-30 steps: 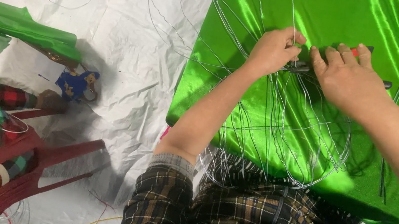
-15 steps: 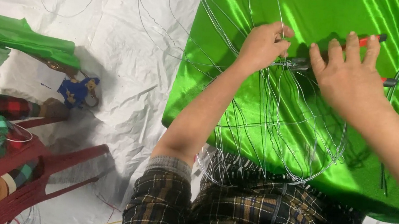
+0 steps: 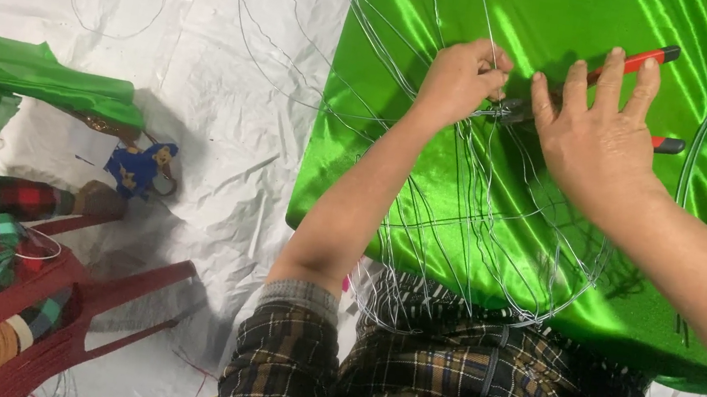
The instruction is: Reinforcing a circular wire frame by bending and securing metal wires using pliers
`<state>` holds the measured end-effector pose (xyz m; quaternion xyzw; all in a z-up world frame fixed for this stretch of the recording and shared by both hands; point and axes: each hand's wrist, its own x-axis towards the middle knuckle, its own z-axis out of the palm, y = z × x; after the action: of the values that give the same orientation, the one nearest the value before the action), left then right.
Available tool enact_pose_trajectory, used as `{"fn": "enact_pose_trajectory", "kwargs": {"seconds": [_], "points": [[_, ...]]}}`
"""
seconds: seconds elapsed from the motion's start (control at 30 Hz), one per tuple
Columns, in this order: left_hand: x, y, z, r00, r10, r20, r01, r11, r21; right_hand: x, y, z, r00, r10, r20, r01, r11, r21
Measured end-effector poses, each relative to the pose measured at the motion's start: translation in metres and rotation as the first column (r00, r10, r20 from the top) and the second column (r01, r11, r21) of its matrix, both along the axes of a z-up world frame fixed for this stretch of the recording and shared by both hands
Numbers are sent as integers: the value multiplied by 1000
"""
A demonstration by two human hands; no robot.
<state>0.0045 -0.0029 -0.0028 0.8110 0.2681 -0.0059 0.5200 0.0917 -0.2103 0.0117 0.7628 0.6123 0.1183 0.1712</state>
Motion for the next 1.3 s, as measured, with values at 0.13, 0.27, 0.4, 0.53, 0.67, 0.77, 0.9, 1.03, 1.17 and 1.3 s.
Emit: {"fn": "enact_pose_trajectory", "kwargs": {"seconds": [0.13, 0.27, 0.4, 0.53, 0.67, 0.77, 0.9, 1.03, 1.17, 1.3], "points": [[-1, 1, 1, 1000, 8, -2, -8, 999, 49, -11, 0, -5, 999, -19, 40, 17, 999, 40], [-2, -1, 2, 1000, 27, -5, -27, 1000, -13, -16, 1, -10, 991, -43, 125, 50, 997, -52], [-1, 0, -2, 1000, 29, 3, -28, 1000, -7, -31, 5, 6, 971, 38, 235, -16, 995, -95], [-1, 0, -3, 999, 41, 13, -41, 999, -14, -29, 11, 6, 970, 47, 237, -22, 994, -106], [1, 0, -9, 999, 38, 13, -37, 999, -16, -26, -5, -5, 964, -31, 264, 49, 997, -61], [-1, -1, -4, 999, 34, -18, -34, 999, -15, -24, -14, -15, 943, -69, 327, 85, 996, -36], [-5, -1, -5, 997, 59, 51, -57, 998, -35, -22, -9, -17, 942, -88, 323, 124, 988, -95], [-3, 1, -6, 997, 47, 67, -46, 999, -14, -24, -2, -21, 964, -112, 240, 127, 991, -47], [-4, 1, -7, 997, 47, 58, -45, 998, -39, -29, 2, -21, 989, -121, 90, 117, 992, 48], [-4, -1, -7, 996, 59, 61, -58, 998, -20, -21, 12, -12, 994, -99, 37, 101, 993, -65]]}}
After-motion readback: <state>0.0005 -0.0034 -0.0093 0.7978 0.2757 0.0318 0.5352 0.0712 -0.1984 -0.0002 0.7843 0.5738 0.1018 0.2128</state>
